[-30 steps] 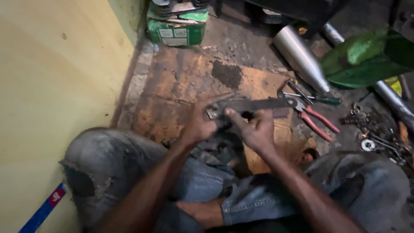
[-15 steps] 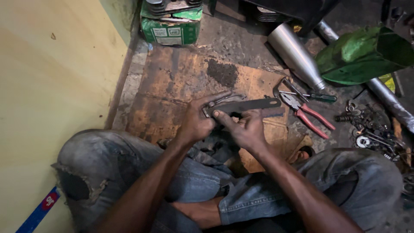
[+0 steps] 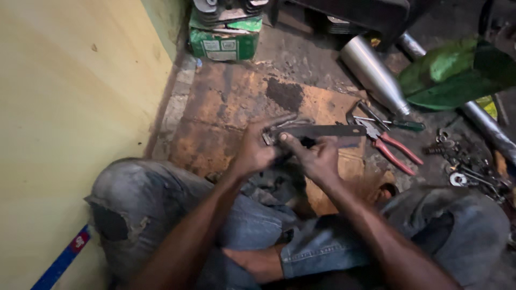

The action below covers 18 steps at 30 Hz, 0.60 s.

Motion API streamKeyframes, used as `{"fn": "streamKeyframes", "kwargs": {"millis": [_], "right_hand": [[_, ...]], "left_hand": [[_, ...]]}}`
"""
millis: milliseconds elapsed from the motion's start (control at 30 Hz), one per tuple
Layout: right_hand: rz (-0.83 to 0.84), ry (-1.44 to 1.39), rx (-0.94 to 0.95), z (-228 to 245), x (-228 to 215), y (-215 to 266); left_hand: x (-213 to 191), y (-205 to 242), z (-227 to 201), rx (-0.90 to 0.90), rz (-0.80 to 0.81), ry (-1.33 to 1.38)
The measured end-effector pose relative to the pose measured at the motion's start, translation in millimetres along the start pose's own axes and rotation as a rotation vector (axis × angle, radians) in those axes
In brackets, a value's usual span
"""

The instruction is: The person sits on the floor and uses a metal file to smooth the edges of a circular metal part. They rotate the part frequently to file different sections of the rim and interior surfaces.

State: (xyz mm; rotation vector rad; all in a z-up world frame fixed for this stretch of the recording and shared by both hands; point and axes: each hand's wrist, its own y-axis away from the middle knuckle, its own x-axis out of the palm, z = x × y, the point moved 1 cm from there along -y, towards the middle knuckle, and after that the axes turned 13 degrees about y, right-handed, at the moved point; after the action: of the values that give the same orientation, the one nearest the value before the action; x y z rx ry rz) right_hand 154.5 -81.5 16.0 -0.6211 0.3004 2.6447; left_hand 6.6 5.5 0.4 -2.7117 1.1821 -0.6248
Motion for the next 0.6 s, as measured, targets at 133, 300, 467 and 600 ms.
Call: {"fn": "streamKeyframes", "kwargs": {"millis": [133, 300, 467, 600], "right_hand": [[-0.038, -0.016, -0.103, 5.1, 4.4, 7.7], [0.020, -0.087, -0.268, 5.6, 8.4, 4.5], [0.096, -0.065, -0.402, -7.7, 6.3, -5.4], [0.101, 0.019, -0.325, -11.8, 5.9, -4.3]], "left_hand": [[3.2, -2.5, 7.0, -0.072, -0.010, 0.148], [2.3, -3.0, 3.4, -0.133, -0.060, 0.010], [3.3, -2.4, -6.0, -0.118, -0.075, -0.126], [4.5, -3.3, -9.0, -0.005, -0.035, -0.113]]}}
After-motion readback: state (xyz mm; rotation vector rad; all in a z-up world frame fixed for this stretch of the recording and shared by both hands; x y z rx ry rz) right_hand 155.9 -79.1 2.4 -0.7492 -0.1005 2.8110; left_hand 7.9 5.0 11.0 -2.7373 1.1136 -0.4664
